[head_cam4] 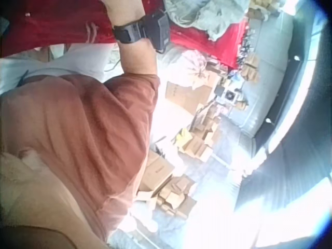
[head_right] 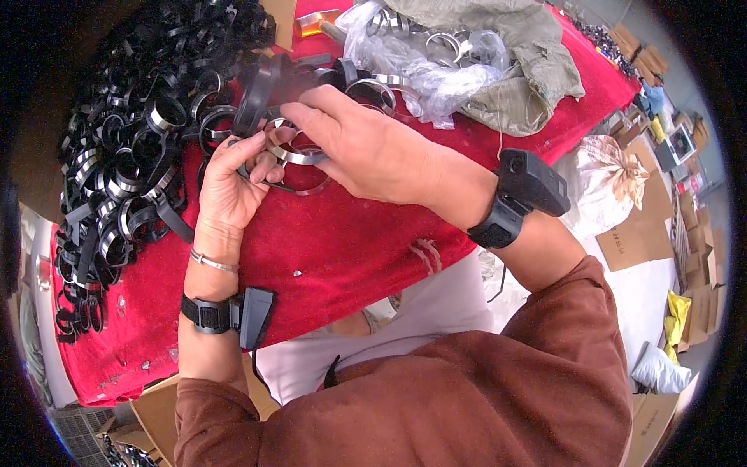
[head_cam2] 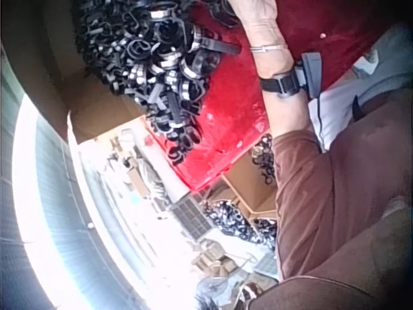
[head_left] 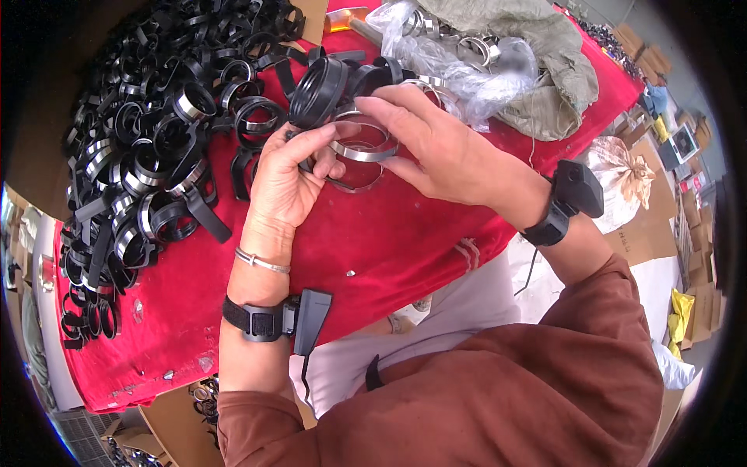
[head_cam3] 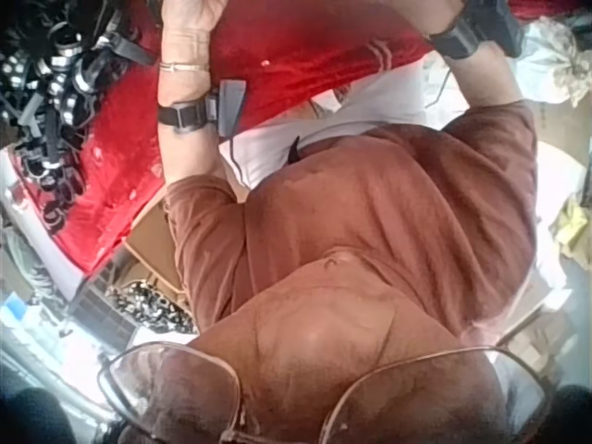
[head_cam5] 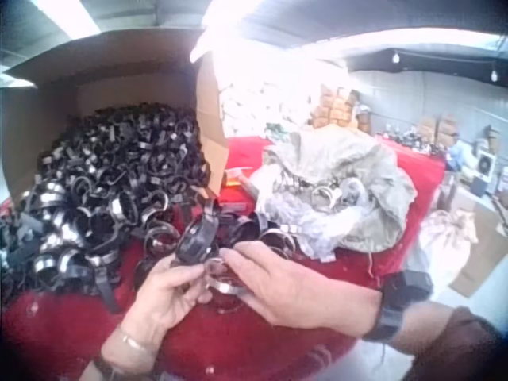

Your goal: Manually assemble metal rings onto black plastic clamp bases.

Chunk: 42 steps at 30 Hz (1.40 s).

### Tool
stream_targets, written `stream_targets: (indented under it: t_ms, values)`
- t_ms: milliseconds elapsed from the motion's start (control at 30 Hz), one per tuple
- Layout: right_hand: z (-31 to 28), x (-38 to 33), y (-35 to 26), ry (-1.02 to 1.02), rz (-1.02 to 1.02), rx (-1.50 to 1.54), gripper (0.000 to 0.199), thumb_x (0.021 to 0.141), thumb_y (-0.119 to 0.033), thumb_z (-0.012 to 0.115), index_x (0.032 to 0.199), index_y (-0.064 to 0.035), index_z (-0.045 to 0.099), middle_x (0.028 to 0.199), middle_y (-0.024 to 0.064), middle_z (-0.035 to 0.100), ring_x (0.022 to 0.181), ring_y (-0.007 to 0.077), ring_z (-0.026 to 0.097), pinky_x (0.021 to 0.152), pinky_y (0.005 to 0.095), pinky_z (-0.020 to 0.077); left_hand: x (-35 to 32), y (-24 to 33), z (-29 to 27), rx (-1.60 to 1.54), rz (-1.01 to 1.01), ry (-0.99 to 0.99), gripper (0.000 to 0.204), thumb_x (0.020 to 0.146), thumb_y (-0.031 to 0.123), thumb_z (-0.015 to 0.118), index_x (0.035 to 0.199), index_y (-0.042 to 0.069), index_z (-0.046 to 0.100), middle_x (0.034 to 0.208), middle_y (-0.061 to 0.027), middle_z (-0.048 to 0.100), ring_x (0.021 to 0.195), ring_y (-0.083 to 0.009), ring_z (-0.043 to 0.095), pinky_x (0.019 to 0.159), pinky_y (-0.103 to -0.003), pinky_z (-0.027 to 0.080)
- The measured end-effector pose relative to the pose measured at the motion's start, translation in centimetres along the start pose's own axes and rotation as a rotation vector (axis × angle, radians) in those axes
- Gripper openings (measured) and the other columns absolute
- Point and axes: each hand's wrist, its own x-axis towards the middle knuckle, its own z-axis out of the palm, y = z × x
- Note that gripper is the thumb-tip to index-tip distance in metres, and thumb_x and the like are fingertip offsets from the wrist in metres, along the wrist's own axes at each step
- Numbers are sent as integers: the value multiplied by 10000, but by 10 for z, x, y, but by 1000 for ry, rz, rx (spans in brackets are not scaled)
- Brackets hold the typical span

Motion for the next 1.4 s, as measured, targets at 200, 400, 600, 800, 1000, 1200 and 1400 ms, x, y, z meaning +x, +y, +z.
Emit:
stream_targets:
  t_ms: [200, 400, 600, 800, 1000, 1200, 1400]
  values:
    - [8, 5, -1, 60, -14, -186, 693, 619, -48, 735, 1235, -15, 421, 1140, 172, 448, 1002, 335, 517, 798, 370, 479, 2, -1, -1, -2, -54, -24, 210, 827, 40, 576, 1009, -66, 569, 858, -153, 640, 524, -81, 447, 537, -251, 427]
    - [17, 7, 2, 192, -12, -310, 627, 591, -132, 744, 1126, 8, 448, 1053, 169, 475, 944, 324, 520, 793, 352, 467, 0, -2, 10, 28, -39, -17, 214, 833, 65, 593, 1005, -60, 574, 764, -90, 602, 561, -105, 485, 553, -271, 435]
    - [-14, -8, 8, 162, 162, -437, 678, 585, -165, 782, 1176, -4, 492, 1065, 171, 499, 927, 303, 526, 776, 380, 466, 0, 4, 7, 76, -19, 75, 343, 937, 237, 450, 1099, -55, 528, 968, -142, 609, 623, -147, 492, 628, -269, 436]
    - [-38, 7, 6, 107, 239, -45, 634, 616, -232, 763, 1130, 56, 530, 996, 207, 547, 931, 359, 540, 824, 377, 447, -1, -6, 11, 434, 14, 84, 317, 969, 202, 370, 1158, -19, 497, 945, -96, 598, 688, -159, 549, 634, -274, 467]
    - [-21, 18, 10, 46, 219, -34, 640, 606, -159, 780, 1160, 21, 516, 1052, 173, 550, 958, 328, 563, 824, 371, 466, 0, -10, 18, 468, 28, 64, 305, 967, 167, 372, 1219, 15, 452, 987, -60, 595, 765, -120, 588, 629, -253, 515]
    - [-13, 19, 12, 70, 236, -91, 667, 598, -171, 791, 1180, 1, 515, 1066, 164, 550, 974, 319, 556, 818, 362, 471, -1, -11, 18, 509, 39, 55, 300, 969, 178, 382, 1199, 17, 487, 980, -44, 592, 778, -101, 583, 617, -247, 518]
    - [-12, 20, 10, 53, 300, -24, 681, 574, -184, 811, 1177, -24, 535, 1070, 148, 550, 939, 293, 557, 769, 341, 481, -2, -12, 24, 527, 68, 106, 256, 961, 220, 429, 1065, 20, 551, 837, -20, 615, 619, -52, 561, 548, -184, 463]
